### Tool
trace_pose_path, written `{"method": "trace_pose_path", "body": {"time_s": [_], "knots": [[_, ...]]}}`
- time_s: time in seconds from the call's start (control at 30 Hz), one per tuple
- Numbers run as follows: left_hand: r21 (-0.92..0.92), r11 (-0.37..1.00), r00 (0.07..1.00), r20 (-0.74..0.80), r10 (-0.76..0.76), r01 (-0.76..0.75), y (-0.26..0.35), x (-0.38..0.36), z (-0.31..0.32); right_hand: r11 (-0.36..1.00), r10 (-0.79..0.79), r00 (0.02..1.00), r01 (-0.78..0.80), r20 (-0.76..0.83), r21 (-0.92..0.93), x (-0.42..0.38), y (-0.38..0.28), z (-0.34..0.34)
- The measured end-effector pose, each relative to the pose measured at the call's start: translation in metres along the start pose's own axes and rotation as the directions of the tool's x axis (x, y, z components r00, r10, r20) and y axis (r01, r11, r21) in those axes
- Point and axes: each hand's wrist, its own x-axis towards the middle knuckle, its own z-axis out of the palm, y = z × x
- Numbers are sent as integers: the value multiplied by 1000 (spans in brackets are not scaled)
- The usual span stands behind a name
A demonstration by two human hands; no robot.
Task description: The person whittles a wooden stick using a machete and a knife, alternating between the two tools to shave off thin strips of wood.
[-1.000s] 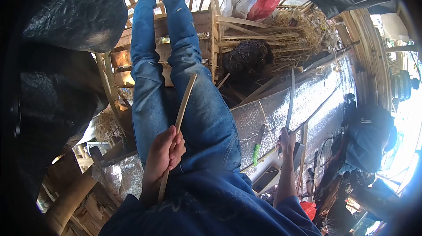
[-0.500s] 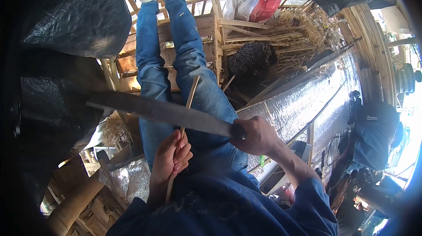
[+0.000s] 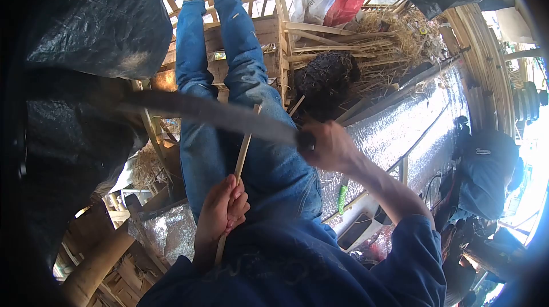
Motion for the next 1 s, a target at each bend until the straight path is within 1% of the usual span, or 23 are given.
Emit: {"method": "trace_pose_path", "body": {"time_s": [0.03,0.07,0.1,0.13,0.17,0.23,0.27,0.3,0.37,0.43,0.5,0.57,0.6,0.67,0.7,0.77,0.83,0.87,0.9,0.93,0.97,1.0], "knots": [[-3,1000,1000,-22,-14,14,0,0,1,999,7,991,-11,-133,-31,8,12,-2],[4,1000,1000,-18,-19,19,1,-4,6,957,290,956,-289,-53,27,21,18,-13],[9,1000,1000,13,-15,15,3,-11,13,835,545,838,-546,37,66,34,24,-24],[9,1000,999,42,-11,11,5,-16,17,843,537,842,-534,-51,58,36,40,-24],[4,1000,999,47,2,-3,6,-14,13,849,529,847,-527,-58,48,31,48,-25],[0,998,998,-34,58,-58,8,-2,4,875,482,867,-470,-127,116,16,55,-26],[10,999,998,-29,52,-52,6,0,3,899,402,903,-358,-153,253,4,51,-24],[1,999,998,-36,45,-45,6,1,3,942,326,931,-305,-165,138,-7,44,-24],[99,995,996,-88,30,-21,8,5,4,973,196,978,-186,-69,134,-24,21,-27],[123,992,994,-104,23,-10,10,7,6,953,229,966,-248,122,173,-32,-8,-32],[151,988,993,-115,23,-6,10,6,8,970,171,965,-200,200,135,-38,-15,-27],[216,976,992,-118,55,-28,9,4,10,967,194,920,-238,340,93,-34,-22,-30],[220,975,991,-120,56,-28,9,2,12,967,191,921,-236,339,97,-33,-22,-29],[420,907,984,-143,105,-35,10,-1,16,974,179,918,-215,353,66,-31,-21,-28],[419,907,983,-146,108,-37,10,-3,18,975,176,918,-212,354,66,-28,-22,-28],[534,845,980,-157,121,-19,12,-6,21,979,195,896,-200,399,-31,-22,-22,-31],[539,842,978,-175,115,-3,11,-6,20,996,92,960,-85,265,-38,-16,-3,-22],[546,838,975,-191,111,12,11,-6,19,999,39,987,-34,158,-33,-12,9,-15],[548,837,976,-188,110,11,11,-10,25,992,124,977,-126,174,0,-3,6,-23],[550,835,980,-177,86,26,11,-17,34,954,294,946,-299,136,17,9,15,-25],[558,829,985,-163,61,42,13,-21,38,885,458,884,-463,97,46,19,27,-24],[564,825,985,-162,55,47,14,-21,35,873,485,873,-487,53,31,24,37,-27]]}}
